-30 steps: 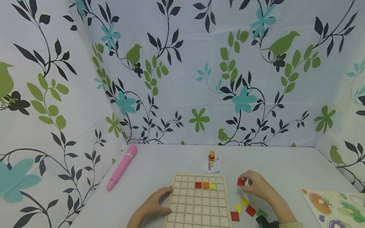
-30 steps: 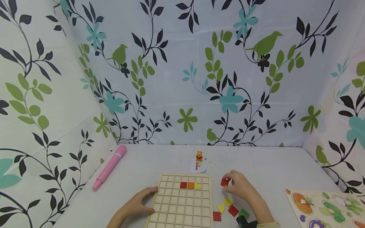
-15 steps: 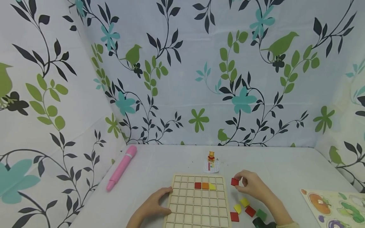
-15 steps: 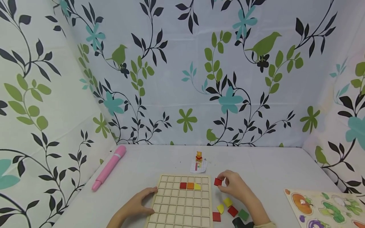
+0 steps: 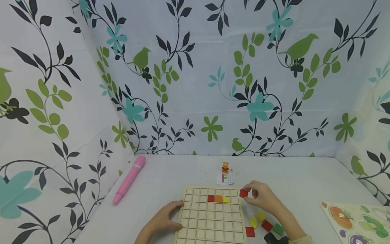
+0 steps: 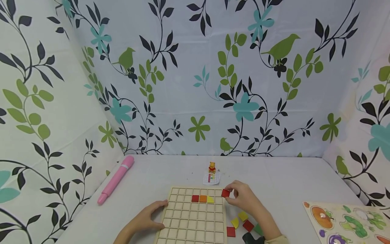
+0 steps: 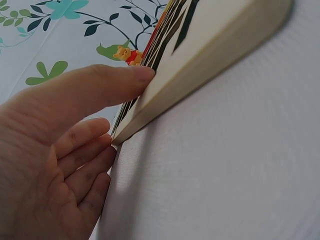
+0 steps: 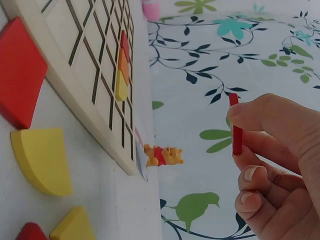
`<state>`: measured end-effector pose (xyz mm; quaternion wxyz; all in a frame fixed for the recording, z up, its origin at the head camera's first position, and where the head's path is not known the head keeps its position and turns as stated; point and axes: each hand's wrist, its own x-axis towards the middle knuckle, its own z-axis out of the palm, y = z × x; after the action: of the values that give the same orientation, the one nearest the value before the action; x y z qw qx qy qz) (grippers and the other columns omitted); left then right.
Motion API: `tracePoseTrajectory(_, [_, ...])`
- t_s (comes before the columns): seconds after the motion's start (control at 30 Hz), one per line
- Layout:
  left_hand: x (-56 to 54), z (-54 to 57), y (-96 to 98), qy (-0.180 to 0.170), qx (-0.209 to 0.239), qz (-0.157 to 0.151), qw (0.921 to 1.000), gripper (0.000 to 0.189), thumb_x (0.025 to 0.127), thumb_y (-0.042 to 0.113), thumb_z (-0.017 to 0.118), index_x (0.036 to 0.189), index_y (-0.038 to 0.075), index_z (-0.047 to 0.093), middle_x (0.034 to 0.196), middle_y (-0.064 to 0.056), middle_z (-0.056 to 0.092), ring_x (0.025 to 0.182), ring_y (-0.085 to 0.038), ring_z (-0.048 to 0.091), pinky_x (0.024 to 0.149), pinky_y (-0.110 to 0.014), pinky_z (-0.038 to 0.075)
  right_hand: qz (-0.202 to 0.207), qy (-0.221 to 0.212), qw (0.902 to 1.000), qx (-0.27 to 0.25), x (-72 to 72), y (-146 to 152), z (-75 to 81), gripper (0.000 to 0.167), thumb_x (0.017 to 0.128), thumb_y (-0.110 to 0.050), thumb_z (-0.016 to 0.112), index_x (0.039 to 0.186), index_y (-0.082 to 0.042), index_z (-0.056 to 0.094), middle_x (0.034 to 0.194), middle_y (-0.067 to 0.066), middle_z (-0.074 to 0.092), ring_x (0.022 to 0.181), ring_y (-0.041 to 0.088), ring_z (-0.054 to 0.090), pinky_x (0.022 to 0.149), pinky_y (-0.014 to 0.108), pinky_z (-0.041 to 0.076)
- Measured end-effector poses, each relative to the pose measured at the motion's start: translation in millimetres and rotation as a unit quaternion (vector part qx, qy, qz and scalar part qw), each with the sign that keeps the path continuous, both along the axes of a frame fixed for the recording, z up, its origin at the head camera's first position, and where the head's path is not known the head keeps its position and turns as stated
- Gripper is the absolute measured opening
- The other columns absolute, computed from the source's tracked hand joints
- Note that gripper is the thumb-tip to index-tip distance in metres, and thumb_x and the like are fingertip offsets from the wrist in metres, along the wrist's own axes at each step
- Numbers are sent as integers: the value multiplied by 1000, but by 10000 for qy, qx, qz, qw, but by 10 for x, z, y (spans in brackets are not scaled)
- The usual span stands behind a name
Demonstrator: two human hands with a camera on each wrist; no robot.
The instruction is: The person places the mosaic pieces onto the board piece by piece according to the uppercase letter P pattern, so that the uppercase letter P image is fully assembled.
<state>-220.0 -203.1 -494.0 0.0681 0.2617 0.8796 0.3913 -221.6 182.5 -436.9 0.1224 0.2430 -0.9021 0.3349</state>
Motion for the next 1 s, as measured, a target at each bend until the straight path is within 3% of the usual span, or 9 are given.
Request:
tracePoseTrajectory(0.37, [14, 20, 8, -43, -47, -3, 10000, 75, 64, 39, 76, 125, 7, 47, 133, -11, 42, 122, -33, 36, 100, -50, 26, 185, 109, 9997, -101, -19, -142, 27, 20, 70, -7, 73, 89, -8, 66, 77, -8, 50, 58, 4, 41, 46, 17, 40])
tracePoseTrajectory(0.63, [7, 29, 15, 115, -99, -3, 9999, 76, 64, 39, 75, 125, 4, 48, 132, -11, 44, 121, -33, 37, 100, -49, 27, 258, 191, 9994, -88, -30, -239, 69, 20, 70, -8, 73, 89, -8, 66, 77, -8, 50, 58, 4, 41, 46, 17, 40])
tracePoseTrajectory(1.0, [-4, 18, 14, -88, -98, 65, 9999, 75, 63, 37, 76, 125, 7, 48, 133, -11, 42, 122, -34, 35, 100, -51, 25, 450, 189, 9988, -94, -64, -376, 64, 22, 72, -11, 73, 93, -7, 66, 78, -7, 51, 57, 3, 40, 45, 17, 41])
